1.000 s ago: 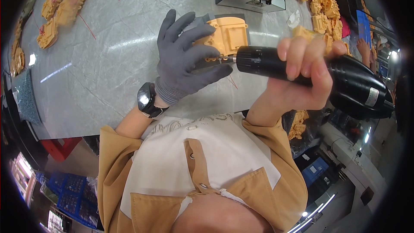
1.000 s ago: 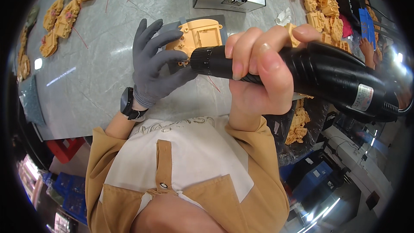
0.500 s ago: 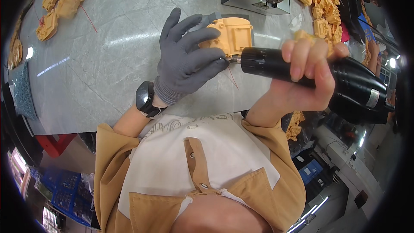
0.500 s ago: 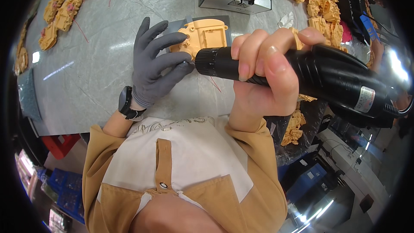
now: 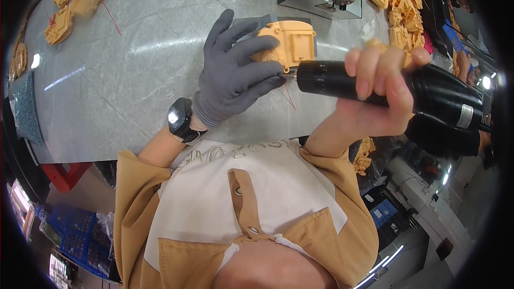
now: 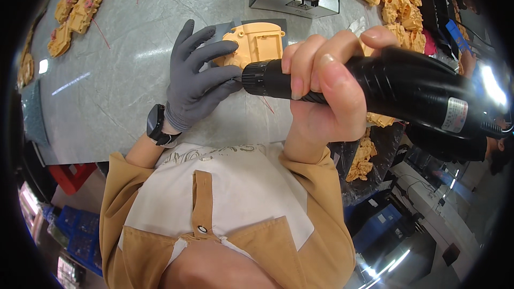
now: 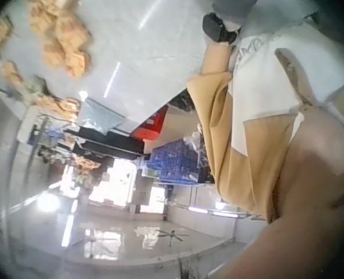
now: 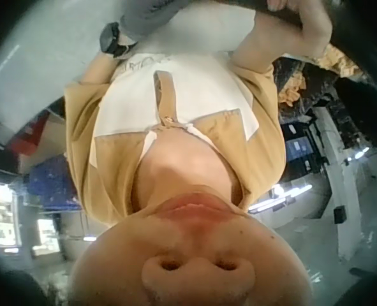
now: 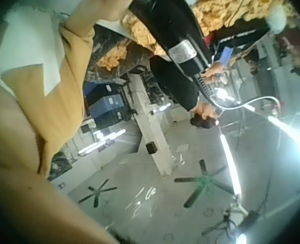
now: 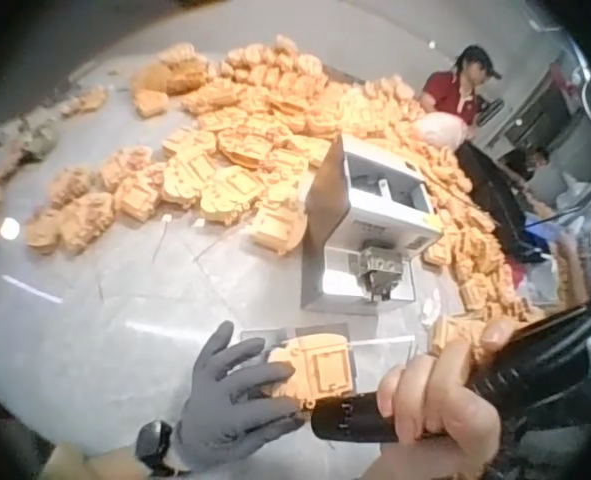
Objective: The person uses a rotary carving tool to shape and smooth the surface of small, light-colored wooden blocks. They hold the block with a gloved left hand and guide the tool with their right hand, working on multiple pieces arranged on a table.
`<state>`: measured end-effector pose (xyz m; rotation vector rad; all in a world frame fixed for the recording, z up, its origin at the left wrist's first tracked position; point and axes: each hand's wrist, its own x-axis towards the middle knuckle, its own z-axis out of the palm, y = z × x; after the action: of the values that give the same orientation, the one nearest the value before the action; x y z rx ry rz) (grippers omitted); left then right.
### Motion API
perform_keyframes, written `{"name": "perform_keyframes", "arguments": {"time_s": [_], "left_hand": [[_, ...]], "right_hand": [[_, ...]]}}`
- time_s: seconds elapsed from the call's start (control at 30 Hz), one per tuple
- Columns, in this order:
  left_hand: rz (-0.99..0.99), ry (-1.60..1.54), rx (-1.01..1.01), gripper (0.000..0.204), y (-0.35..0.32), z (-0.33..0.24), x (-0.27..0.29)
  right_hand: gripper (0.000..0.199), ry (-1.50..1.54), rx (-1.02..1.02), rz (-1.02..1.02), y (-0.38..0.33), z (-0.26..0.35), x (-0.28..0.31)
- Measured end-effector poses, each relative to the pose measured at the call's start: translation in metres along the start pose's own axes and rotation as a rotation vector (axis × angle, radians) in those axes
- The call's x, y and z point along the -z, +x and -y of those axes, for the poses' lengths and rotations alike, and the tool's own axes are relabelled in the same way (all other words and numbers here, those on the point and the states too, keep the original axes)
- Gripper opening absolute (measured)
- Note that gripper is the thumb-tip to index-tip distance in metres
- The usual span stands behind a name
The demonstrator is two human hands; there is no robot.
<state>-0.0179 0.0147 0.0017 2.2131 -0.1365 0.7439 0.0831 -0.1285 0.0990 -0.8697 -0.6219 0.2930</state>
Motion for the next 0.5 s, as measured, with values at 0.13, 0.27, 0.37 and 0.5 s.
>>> {"name": "perform_keyframes", "arguments": {"time_s": [0.13,0.27,0.37,0.5], "left_hand": [[-0.007,0.017,-0.027,0.021,-0.0011,-0.0002,-0.0007],[0.014,0.012,-0.053,0.027,-0.0023,0.0009,-0.0007],[0.03,0.003,-0.055,0.031,-0.0027,0.0,-0.0013],[0.003,0.03,-0.073,0.021,0.0004,-0.0017,-0.0016]], "right_hand": [[0.047,-0.004,-0.018,-0.003,0.0005,0.0015,-0.0009],[0.047,-0.03,-0.035,0.031,0.001,0.0011,-0.0016],[0.047,-0.056,-0.048,0.069,0.0008,0.0026,-0.0011],[0.048,-0.08,-0.041,0.15,0.0016,0.0024,-0.0018]]}}
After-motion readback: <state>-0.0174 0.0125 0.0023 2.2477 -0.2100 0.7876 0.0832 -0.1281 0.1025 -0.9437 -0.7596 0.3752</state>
